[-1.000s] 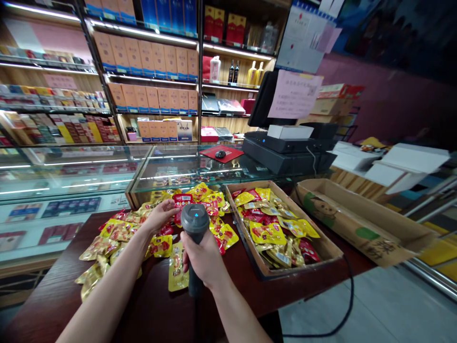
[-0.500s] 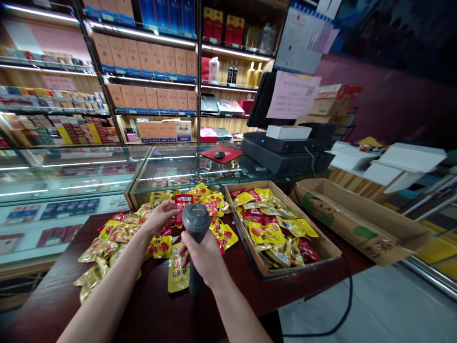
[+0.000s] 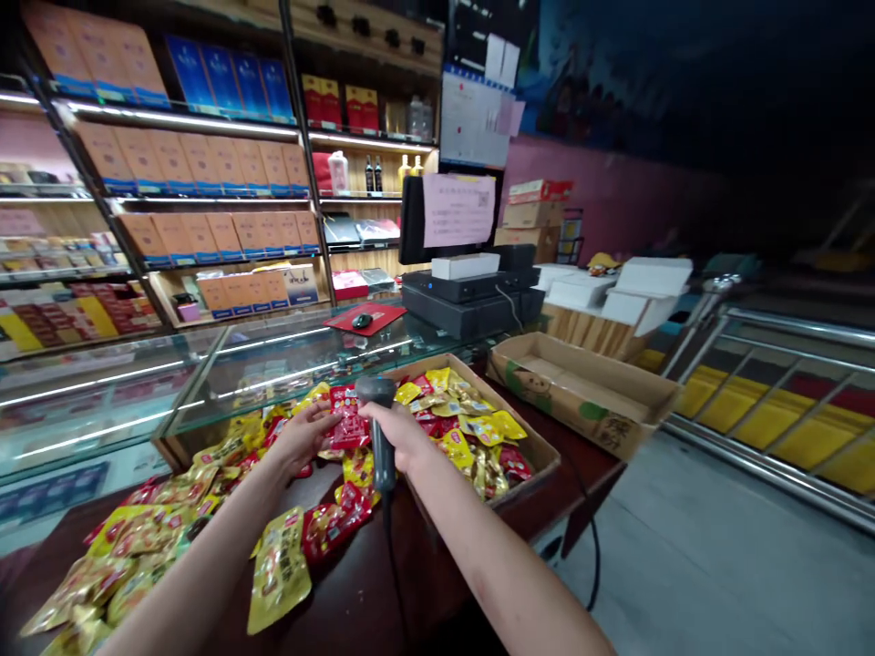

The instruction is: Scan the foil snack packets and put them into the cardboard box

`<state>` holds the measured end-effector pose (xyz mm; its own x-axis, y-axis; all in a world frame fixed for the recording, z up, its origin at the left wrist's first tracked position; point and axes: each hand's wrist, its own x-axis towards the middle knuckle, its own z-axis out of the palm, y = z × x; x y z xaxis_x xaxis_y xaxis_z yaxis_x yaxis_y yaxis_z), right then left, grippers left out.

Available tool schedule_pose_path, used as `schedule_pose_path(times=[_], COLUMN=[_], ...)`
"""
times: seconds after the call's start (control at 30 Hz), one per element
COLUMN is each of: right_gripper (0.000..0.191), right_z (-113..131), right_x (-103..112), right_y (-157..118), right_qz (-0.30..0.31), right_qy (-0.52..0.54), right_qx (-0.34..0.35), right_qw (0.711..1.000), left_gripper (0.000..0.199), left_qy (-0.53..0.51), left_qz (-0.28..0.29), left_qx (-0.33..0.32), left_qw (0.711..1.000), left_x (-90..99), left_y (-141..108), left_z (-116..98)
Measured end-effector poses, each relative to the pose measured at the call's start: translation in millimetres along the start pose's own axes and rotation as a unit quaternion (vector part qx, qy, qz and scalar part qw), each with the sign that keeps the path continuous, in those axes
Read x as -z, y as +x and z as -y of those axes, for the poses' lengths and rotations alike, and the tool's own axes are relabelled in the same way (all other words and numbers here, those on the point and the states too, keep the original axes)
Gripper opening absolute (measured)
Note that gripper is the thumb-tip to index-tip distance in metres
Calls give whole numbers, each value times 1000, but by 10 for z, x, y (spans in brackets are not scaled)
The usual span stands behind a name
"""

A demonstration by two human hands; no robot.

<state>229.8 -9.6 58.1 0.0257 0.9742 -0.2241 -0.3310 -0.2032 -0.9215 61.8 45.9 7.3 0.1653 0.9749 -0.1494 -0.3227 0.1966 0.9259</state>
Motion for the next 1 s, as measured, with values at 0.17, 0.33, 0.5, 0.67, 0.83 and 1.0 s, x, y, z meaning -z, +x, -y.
schedule_pose_path(times=[0.17,0.33,0.5,0.67,0.83,1.0], right_gripper=[12,9,10,14,14,13], right_z=[422,754,758,510,119,-444], right_x=[652,1250,1449,1007,274,-313], right_y=[30,-85,-167,-196,-176,-183], right_qz=[-60,-126,-190,-121,9,70], right_qy=[55,83,74,64,45,8], right_qx=[25,62,89,70,-1,-68], right_qw=[996,987,975,988,999,995], left_gripper=[37,50,54,53,51,47], left_qy=[62,95,189,223,200,179], left_qz=[59,144,128,101,46,-24], left_qx=[-11,-2,-22,-42,-43,-32], left_qw=[996,985,973,969,978,983], left_x=[-942,-1685,-1659,-1018,-160,590], left_y=[358,568,536,327,-58,-610], left_z=[-55,91,168,0,-215,-218])
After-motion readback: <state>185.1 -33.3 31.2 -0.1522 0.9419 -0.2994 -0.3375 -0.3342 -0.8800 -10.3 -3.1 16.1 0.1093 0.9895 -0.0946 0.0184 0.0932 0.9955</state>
